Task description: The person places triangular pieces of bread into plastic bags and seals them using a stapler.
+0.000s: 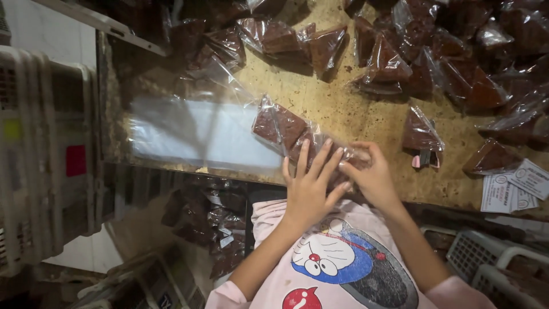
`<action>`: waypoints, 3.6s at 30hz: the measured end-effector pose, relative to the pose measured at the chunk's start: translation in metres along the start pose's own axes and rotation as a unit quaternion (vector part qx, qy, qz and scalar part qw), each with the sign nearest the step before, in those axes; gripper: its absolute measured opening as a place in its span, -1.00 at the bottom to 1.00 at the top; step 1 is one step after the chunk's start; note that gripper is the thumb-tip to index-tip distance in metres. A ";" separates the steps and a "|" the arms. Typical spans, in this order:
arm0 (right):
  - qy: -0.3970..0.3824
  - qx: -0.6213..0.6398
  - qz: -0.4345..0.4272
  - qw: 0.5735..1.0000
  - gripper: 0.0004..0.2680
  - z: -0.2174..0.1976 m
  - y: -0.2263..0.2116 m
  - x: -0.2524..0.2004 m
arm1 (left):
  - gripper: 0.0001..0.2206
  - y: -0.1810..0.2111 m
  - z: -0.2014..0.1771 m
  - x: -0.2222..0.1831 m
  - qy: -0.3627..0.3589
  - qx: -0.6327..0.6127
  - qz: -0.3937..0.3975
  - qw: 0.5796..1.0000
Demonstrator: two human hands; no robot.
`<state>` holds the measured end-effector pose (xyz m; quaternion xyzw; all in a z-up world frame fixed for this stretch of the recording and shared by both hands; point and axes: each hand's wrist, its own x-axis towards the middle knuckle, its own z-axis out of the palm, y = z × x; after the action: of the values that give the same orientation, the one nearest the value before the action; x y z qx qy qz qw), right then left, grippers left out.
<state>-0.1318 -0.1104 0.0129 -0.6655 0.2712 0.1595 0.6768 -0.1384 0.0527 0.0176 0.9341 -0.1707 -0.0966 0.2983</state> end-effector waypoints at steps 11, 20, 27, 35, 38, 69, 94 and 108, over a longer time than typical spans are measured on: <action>0.007 -0.396 -0.338 0.854 -0.73 0.003 0.047 0.049 | -0.76 -0.015 0.025 0.021 0.254 0.132 0.021 0.958; 0.090 -0.365 -0.271 0.886 -0.91 -0.027 0.025 -0.004 | -0.70 -0.046 0.041 0.036 0.227 0.086 0.011 0.970; 0.180 -0.030 -0.111 0.977 -0.91 -0.041 0.011 -0.001 | -0.60 -0.064 -0.055 0.081 0.368 -0.013 -0.061 0.928; 0.063 0.271 0.060 0.959 -0.93 -0.024 0.009 0.053 | -0.68 -0.140 -0.045 0.147 0.256 -0.144 -0.124 0.948; 0.040 0.318 0.002 0.947 -0.90 -0.034 0.010 0.051 | -0.60 -0.137 -0.040 0.140 0.284 -0.210 -0.205 0.913; 0.071 -0.154 -0.079 0.982 -0.78 -0.070 -0.028 -0.029 | -0.49 -0.019 -0.023 0.092 0.149 0.139 -0.011 0.979; 0.564 -0.310 -0.245 0.725 -0.61 -0.338 0.179 0.024 | -0.55 -0.021 -0.025 0.095 0.116 0.133 -0.053 0.983; 0.386 -0.247 -0.186 0.869 -0.87 -0.189 0.037 -0.050 | -0.50 -0.018 -0.031 0.094 0.086 0.130 -0.061 0.986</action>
<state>-0.2222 -0.2872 0.0178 -0.8579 0.3335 -0.1766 0.3487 -0.0387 0.0472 0.0244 0.9784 -0.0986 -0.0113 0.1816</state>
